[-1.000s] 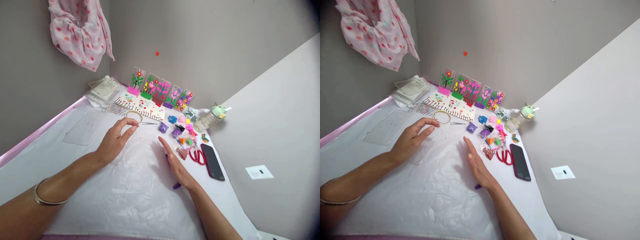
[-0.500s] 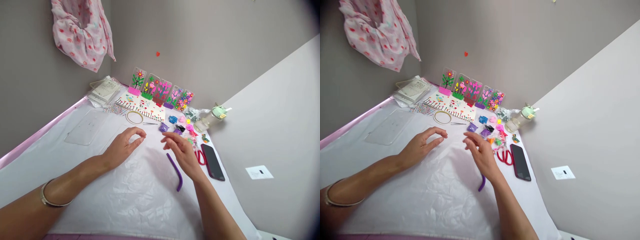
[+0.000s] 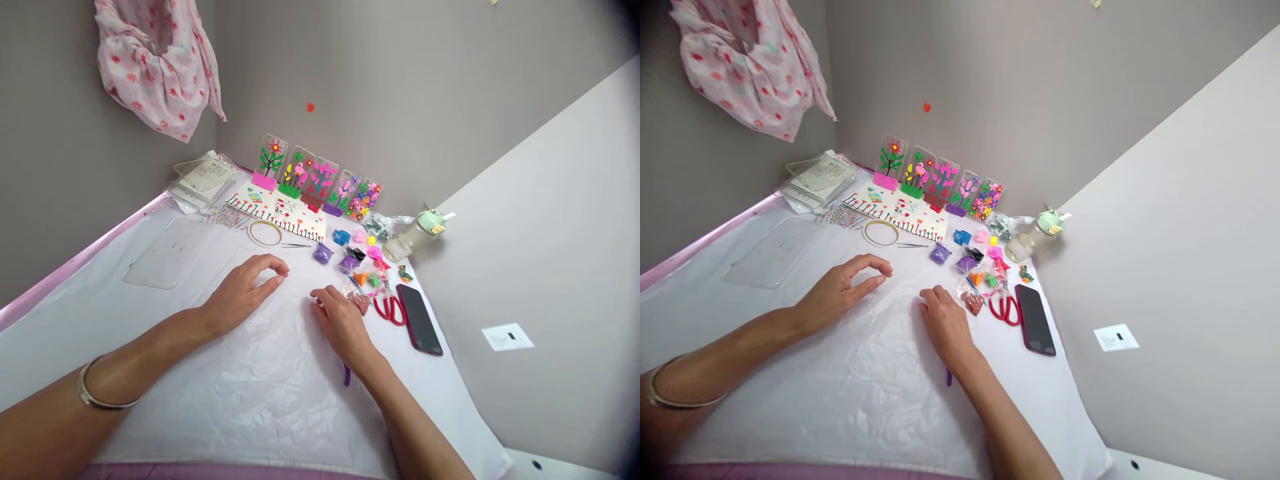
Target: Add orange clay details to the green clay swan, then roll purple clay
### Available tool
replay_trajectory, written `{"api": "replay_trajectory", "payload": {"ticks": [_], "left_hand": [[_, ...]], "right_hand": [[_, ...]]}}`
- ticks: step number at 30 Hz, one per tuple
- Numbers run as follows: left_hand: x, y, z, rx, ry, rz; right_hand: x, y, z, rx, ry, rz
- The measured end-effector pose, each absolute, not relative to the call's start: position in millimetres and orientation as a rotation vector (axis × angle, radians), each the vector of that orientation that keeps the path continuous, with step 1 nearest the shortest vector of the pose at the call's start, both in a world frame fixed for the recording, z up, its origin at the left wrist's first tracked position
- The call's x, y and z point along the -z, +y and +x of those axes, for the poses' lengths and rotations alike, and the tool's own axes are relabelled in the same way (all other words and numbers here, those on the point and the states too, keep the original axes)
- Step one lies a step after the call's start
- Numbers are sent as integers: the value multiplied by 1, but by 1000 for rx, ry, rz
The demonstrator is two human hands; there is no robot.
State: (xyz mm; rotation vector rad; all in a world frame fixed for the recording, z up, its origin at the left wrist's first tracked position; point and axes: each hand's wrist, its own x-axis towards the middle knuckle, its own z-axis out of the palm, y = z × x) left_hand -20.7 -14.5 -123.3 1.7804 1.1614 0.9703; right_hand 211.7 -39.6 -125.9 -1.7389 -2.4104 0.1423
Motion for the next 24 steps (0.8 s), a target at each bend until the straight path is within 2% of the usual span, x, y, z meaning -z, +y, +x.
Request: {"api": "replay_trajectory", "payload": {"ticks": [5, 9, 14, 18, 21, 24], "left_hand": [[122, -13, -23, -967, 1158, 1762], [119, -15, -23, -985, 1140, 1767], [120, -17, -21, -1016, 1116, 1770], [121, -17, -20, -999, 1127, 1742], [121, -17, -21, -993, 1136, 1737], [120, -17, -21, -1001, 1133, 1742]], "right_hand": [[119, -31, 237, -242, -2151, -1689], [126, -61, 238, -200, -2090, -1717], [152, -105, 195, -18, -2287, -1661], [169, -91, 203, 49, -2426, -1727], [167, -71, 233, 36, -2412, -1809], [156, -70, 238, -58, -2504, -1690]]}}
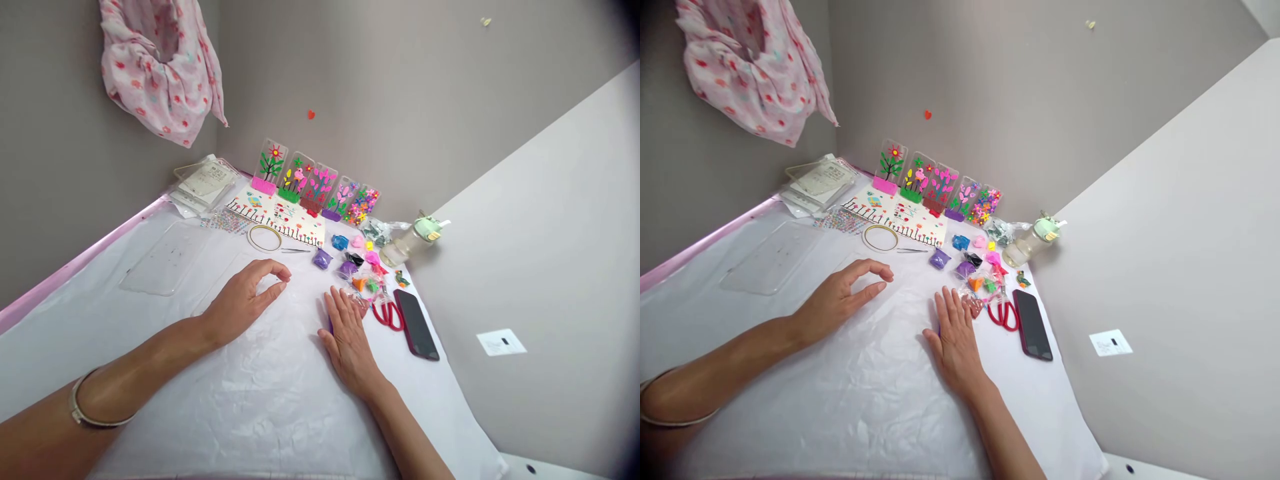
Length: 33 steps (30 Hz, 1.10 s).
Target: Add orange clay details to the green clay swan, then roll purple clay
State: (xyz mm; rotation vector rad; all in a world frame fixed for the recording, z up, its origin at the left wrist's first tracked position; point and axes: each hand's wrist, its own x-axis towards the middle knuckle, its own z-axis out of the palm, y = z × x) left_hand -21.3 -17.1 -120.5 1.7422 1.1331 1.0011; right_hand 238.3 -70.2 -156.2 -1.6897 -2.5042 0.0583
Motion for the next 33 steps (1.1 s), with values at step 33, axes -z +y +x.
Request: {"api": "replay_trajectory", "payload": {"ticks": [33], "left_hand": [[122, -17, -21, -987, 1120, 1769]], "right_hand": [[143, -39, 215, -329, -2967, -1143]]}}
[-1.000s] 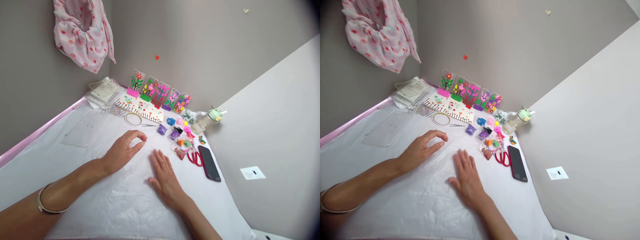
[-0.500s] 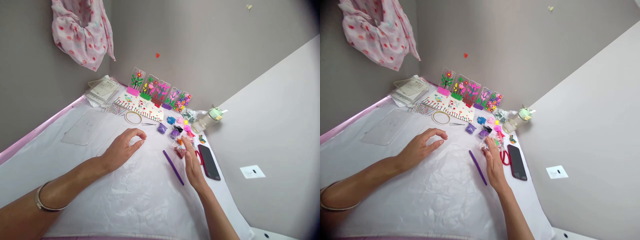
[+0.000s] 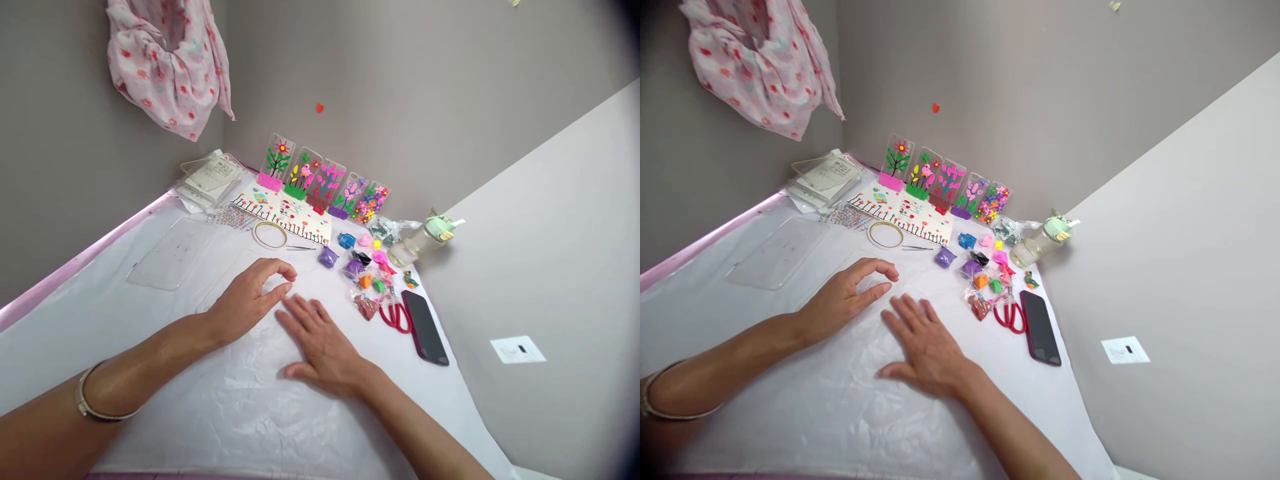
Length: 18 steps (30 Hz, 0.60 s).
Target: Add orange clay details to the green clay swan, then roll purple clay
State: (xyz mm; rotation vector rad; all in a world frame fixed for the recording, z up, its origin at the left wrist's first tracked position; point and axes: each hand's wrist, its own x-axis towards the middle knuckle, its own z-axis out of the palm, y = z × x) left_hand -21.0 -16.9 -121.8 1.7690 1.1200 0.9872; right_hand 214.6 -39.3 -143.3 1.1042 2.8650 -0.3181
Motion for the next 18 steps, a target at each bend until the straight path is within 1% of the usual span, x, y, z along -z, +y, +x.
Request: {"api": "replay_trajectory", "payload": {"ticks": [2, 6, 7, 10, 12, 16, 18], "left_hand": [[122, -17, -21, -993, 1122, 1778], [121, -17, -21, -978, 1143, 1769], [121, -17, -21, -977, 1141, 1766], [121, -17, -21, -995, 1124, 1767], [121, -17, -21, -1006, 1123, 1768], [121, -17, -21, -990, 1130, 1767], [122, -16, -21, -981, 1131, 1771]], "right_hand": [[142, -35, 216, 289, 2855, 1119], [143, -23, 232, 167, 2767, 1441], [144, -24, 231, 170, 2775, 1429], [144, -35, 219, 244, 2851, 1180], [143, -39, 214, 268, 2874, 1090], [145, -28, 231, 199, 2813, 1357], [146, -25, 235, 200, 2800, 1415]]}}
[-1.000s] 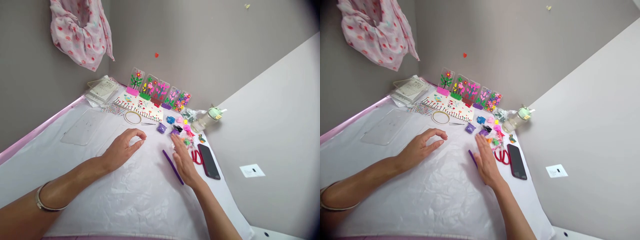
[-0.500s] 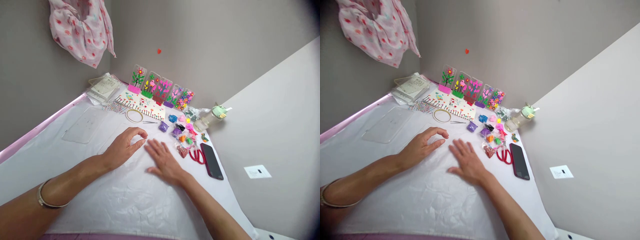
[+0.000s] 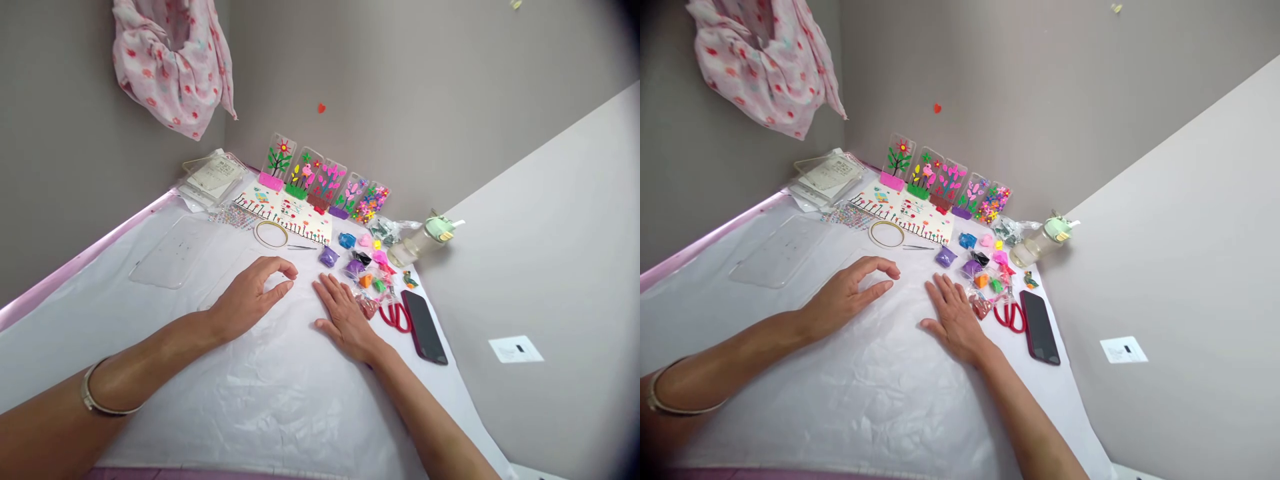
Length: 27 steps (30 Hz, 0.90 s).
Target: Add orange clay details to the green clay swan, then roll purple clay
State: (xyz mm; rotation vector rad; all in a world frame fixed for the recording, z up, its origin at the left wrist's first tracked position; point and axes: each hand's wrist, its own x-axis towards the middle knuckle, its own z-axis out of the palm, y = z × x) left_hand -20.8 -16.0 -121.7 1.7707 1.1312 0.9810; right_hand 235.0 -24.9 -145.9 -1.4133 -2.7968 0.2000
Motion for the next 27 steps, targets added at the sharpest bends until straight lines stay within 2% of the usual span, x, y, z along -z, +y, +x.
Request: {"api": "replay_trajectory", "payload": {"ticks": [6, 9, 13, 16, 21, 24, 27], "left_hand": [[122, -16, -22, -997, 1115, 1769], [121, -17, -22, -989, 1127, 1759], [119, -17, -22, -971, 1143, 1755], [119, -17, -21, -993, 1142, 1760], [120, -16, -21, -1022, 1127, 1767], [122, -15, -22, -1027, 1138, 1770], [122, -16, -22, -1030, 1137, 1771]], "right_hand": [[129, -54, 199, -462, -2894, -1082], [106, -58, 203, -548, -2656, -1178], [88, -48, 226, -498, -2400, -1346], [95, -50, 223, -447, -2374, -1373], [136, -53, 203, -258, -2795, -1231], [152, -38, 218, -172, -2814, -1372], [151, -30, 231, -224, -2710, -1537]]}}
